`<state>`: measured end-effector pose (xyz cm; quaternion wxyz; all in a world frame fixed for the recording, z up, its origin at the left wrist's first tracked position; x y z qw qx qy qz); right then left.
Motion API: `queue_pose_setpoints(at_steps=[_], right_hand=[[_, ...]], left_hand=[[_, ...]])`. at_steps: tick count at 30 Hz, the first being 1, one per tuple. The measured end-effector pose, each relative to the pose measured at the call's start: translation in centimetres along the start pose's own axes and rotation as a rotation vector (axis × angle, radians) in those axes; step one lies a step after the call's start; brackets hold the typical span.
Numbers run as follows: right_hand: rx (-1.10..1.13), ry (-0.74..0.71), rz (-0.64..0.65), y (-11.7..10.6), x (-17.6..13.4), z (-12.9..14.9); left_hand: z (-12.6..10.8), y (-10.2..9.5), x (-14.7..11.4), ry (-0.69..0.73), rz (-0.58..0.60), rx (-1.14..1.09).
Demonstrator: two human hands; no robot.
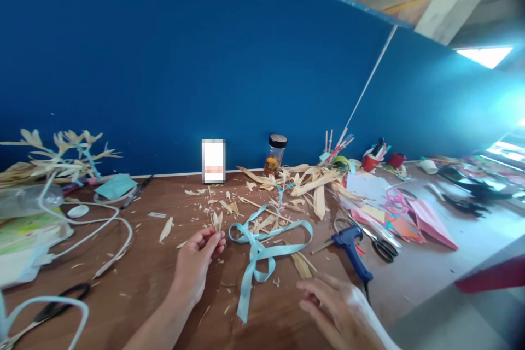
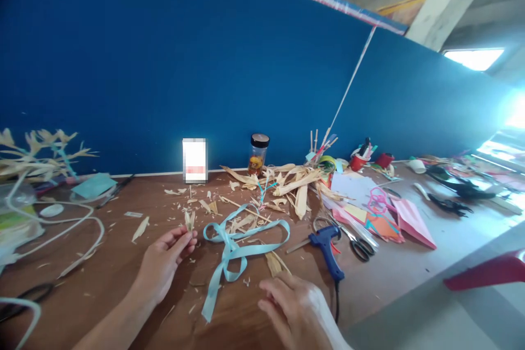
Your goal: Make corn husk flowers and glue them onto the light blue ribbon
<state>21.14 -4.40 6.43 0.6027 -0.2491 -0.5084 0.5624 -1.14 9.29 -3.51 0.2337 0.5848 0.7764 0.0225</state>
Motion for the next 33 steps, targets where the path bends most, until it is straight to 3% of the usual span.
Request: queue_pose_setpoints(at_steps=[3, 9, 13, 18, 22, 26, 29, 33], right_hand=[[-0.172, 0.089, 0.016, -0.8, 0.4, -3.2], [-0.61, 0.437, -0.091, -3.6, -2.3, -13.1], [-0.548, 0.496, -0.118, -2.0, -4.2, -17.3], [-0.428, 0.512, -0.146, 0.2, -5.0, -20.4], [-0.404, 0.544, -0.178, 0.1, -5.2, -20.8], [-0.435, 0.587, -0.26, -1.7, -5.0, -19.0], [-0.376, 0.593, -0.39, -4.1, -4.4, -16.6], [-0.083, 0.61, -0.603, -6.5, -3.3, -13.0]], left_hand=[[0.1, -0.1, 0.2, -0.003, -0.001, -0.006], [0.3, -0.2, 0.2, -0.001, -0.001, -0.02], [0.2, -0.1, 0.0, 0.026, 0.01, -0.007], [0.0, 0.0, -0.1, 0.036, 0.007, -0.03], [0.1, -0.1, 0.1, 0.03, -0.008, -0.05], [0.2, -0.1, 0.1, 0.031, 0.016, -0.055], [0.3, 0.0, 0.1, 0.023, 0.031, -0.045], [0.3, 0.0, 0.0, 0.017, 0.026, -0.035]])
Point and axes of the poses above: each hand's wrist, its own x-axis towards the middle knuckle, its own y-axis out of the palm, z = x × y, the point moved 8 cm from there along x, towards the middle knuckle, and after that the axes turned 8 degrees about -z, right-handed, at the moved point
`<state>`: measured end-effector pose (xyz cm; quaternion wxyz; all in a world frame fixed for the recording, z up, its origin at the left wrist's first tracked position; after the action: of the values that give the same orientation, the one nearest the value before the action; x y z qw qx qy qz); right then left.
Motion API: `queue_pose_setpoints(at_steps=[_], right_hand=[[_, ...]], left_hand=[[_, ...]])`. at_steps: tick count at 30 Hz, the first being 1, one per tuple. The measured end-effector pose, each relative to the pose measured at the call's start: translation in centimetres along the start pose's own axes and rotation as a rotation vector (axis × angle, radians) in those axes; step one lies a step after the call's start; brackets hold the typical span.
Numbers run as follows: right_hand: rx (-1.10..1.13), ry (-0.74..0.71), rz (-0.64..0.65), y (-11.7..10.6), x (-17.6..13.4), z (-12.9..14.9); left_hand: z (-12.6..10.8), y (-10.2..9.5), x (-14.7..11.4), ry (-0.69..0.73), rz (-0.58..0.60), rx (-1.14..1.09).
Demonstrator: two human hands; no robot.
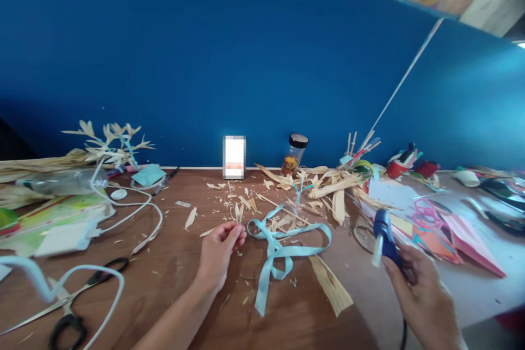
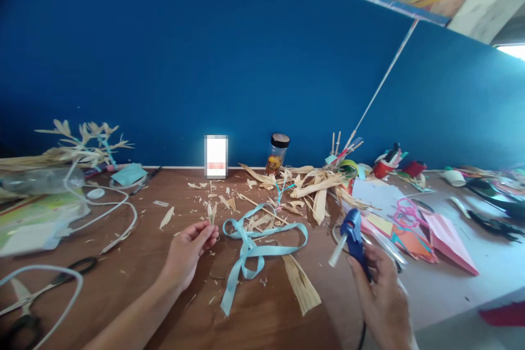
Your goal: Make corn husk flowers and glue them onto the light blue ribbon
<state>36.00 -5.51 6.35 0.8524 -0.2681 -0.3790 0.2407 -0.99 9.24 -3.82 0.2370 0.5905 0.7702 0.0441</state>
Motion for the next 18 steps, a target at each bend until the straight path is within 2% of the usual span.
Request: queue_pose_setpoints(at_steps=[1, 3, 6, 9, 13, 18], right_hand=[[0.104, 0.039, -0.018, -0.2, -0.1, 0.9], [0.342, 0.18, 0.029, 0.6, -0.8, 2.1], [0.813, 0.457, 0.18, 3.7, -2.6, 4.3], [1.039, 0.641, 0.326, 6.5, -4.7, 6.8], [1.162, 0.662, 0.487, 8.1, -6.3, 9.8], [1.203, 0.54, 0.628, 8.8, -7.1, 12.6]], left_hand=[[0.0, 0.0, 0.0, -0.003, -0.004, 0.001], [0.0, 0.0, 0.0, -0.005, -0.008, -0.001], [0.0, 0.1, -0.1, -0.016, 0.007, -0.004], [0.2, 0.1, -0.1, -0.035, 0.011, 0.011], [0.1, 0.1, -0.2, -0.018, 0.018, 0.006], [0.1, 0.2, -0.2, -0.041, 0.015, -0.03]])
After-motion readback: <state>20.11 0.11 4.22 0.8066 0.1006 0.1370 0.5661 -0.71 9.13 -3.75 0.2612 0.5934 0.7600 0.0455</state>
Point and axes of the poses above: each hand's wrist, its own x-axis towards the middle knuckle, its own y-axis out of the palm, z = x × y, the point moved 8 cm from there along x, towards the middle knuckle, and after that the axes turned 8 degrees about -z, right-handed, at the moved point
